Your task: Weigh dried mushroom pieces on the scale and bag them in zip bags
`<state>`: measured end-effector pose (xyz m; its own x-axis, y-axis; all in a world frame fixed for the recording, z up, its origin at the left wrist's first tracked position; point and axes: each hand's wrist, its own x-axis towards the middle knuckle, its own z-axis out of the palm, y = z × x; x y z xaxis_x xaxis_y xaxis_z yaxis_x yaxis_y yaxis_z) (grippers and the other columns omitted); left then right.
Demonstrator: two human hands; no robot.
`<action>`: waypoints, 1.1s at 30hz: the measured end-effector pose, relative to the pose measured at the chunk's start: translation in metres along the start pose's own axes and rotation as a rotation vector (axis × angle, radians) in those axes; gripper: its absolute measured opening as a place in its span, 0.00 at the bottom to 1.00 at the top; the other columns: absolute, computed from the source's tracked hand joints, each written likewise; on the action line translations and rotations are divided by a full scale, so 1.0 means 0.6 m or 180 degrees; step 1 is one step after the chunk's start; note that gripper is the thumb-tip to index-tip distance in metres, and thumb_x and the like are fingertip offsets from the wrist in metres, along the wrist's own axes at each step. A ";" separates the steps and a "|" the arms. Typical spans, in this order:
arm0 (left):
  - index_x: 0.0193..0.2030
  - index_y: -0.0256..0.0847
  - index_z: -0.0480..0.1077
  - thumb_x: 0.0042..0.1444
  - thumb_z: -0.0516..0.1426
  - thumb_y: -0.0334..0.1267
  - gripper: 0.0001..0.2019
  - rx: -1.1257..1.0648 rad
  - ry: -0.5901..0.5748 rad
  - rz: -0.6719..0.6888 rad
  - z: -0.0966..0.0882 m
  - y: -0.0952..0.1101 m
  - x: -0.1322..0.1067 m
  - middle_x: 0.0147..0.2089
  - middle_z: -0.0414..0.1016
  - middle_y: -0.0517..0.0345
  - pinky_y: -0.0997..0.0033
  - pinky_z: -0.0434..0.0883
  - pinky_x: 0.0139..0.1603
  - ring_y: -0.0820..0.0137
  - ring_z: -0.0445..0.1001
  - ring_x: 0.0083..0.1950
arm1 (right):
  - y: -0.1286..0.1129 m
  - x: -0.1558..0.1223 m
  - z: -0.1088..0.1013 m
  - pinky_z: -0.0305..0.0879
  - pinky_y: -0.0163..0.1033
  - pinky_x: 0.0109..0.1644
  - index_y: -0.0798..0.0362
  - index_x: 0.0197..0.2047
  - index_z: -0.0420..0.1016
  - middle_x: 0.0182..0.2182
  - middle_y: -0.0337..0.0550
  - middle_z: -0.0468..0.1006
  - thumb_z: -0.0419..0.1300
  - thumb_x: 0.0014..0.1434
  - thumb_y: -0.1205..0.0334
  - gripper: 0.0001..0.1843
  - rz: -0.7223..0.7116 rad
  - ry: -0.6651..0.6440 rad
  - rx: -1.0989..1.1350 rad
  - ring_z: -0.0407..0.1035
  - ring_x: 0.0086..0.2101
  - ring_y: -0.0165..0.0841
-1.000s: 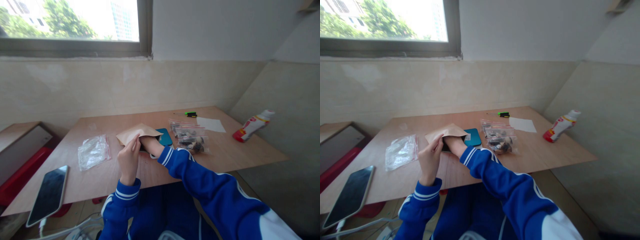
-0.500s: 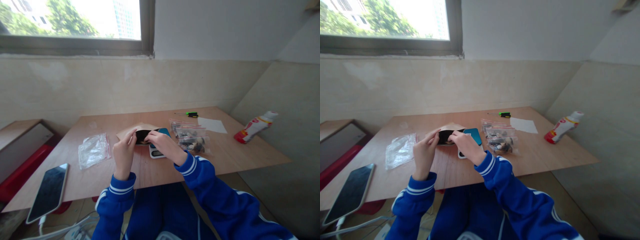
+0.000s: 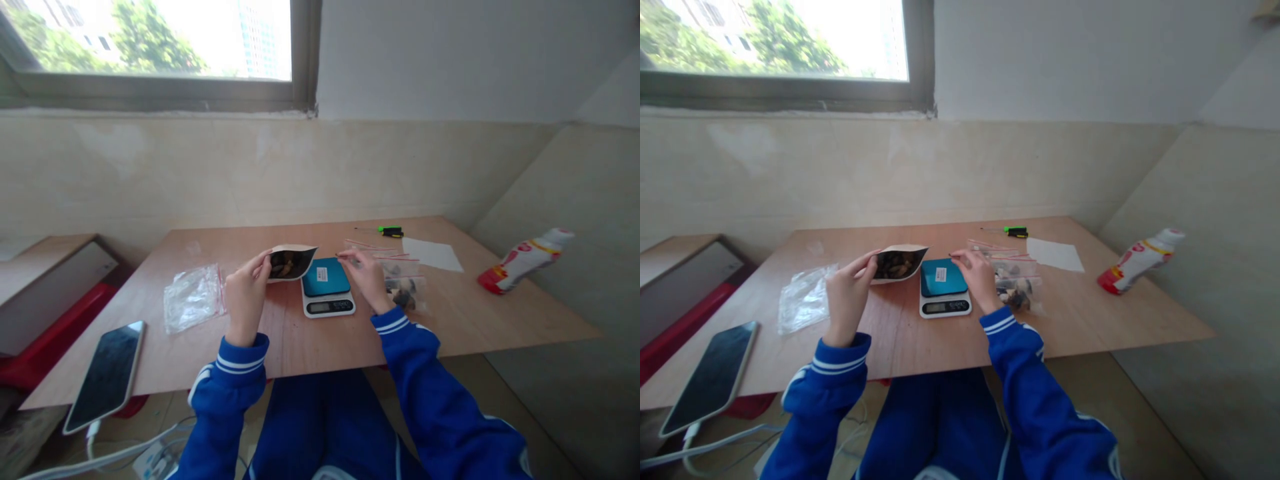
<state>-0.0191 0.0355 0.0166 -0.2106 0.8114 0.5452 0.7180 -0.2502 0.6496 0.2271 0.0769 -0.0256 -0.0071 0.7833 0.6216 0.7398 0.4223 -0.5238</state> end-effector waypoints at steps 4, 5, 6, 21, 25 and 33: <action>0.45 0.45 0.78 0.60 0.54 0.42 0.13 0.0000 0.0048 -0.0022 0.002 -0.002 -0.002 0.42 0.82 0.55 0.71 0.72 0.38 0.62 0.80 0.43 | 0.045 -0.006 0.055 0.64 0.44 0.47 0.53 0.38 0.79 0.36 0.49 0.79 0.56 0.63 0.63 0.10 -0.0119 -0.0924 -0.0999 0.71 0.41 0.41; 0.45 0.45 0.78 0.60 0.54 0.42 0.13 -0.0017 0.0062 -0.0019 0.001 -0.003 -0.002 0.41 0.82 0.55 0.71 0.72 0.38 0.62 0.80 0.43 | 0.050 -0.006 0.064 0.63 0.45 0.47 0.53 0.38 0.79 0.35 0.49 0.79 0.57 0.62 0.63 0.09 -0.0164 -0.1013 -0.1007 0.71 0.41 0.41; 0.45 0.45 0.78 0.60 0.54 0.41 0.13 -0.0039 0.0067 -0.0017 0.000 -0.004 -0.001 0.41 0.82 0.56 0.72 0.72 0.37 0.63 0.80 0.43 | 0.052 -0.007 0.070 0.63 0.45 0.48 0.54 0.38 0.79 0.36 0.49 0.80 0.57 0.62 0.63 0.09 -0.0209 -0.1075 -0.0977 0.70 0.42 0.42; 0.49 0.46 0.77 0.61 0.53 0.44 0.15 -0.0137 -0.0048 -0.0097 0.012 -0.010 -0.019 0.42 0.82 0.53 0.68 0.73 0.43 0.61 0.80 0.44 | -0.159 0.070 -0.027 0.63 0.38 0.57 0.53 0.46 0.76 0.48 0.43 0.78 0.46 0.61 0.76 0.20 -0.1267 -0.2869 0.1412 0.70 0.51 0.31; 0.51 0.47 0.76 0.62 0.53 0.42 0.15 -0.0064 -0.0039 -0.0085 0.013 -0.008 -0.030 0.42 0.82 0.53 0.68 0.72 0.43 0.61 0.80 0.43 | -0.168 0.093 0.043 0.69 0.37 0.47 0.58 0.43 0.77 0.43 0.48 0.81 0.49 0.58 0.78 0.18 -0.1300 -0.3341 -0.0112 0.75 0.42 0.34; 0.52 0.50 0.75 0.61 0.54 0.41 0.14 0.0191 -0.0122 0.0007 0.018 -0.002 -0.041 0.34 0.83 0.56 0.72 0.67 0.30 0.64 0.80 0.32 | -0.136 0.093 0.171 0.61 0.44 0.59 0.63 0.43 0.77 0.49 0.56 0.78 0.56 0.58 0.74 0.11 -0.1371 -0.2831 -0.0830 0.71 0.52 0.43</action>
<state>-0.0074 0.0217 -0.0031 -0.1843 0.8309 0.5250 0.7572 -0.2206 0.6149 0.0973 0.1329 -0.0077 -0.7255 0.6881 0.0139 0.6790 0.7189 -0.1488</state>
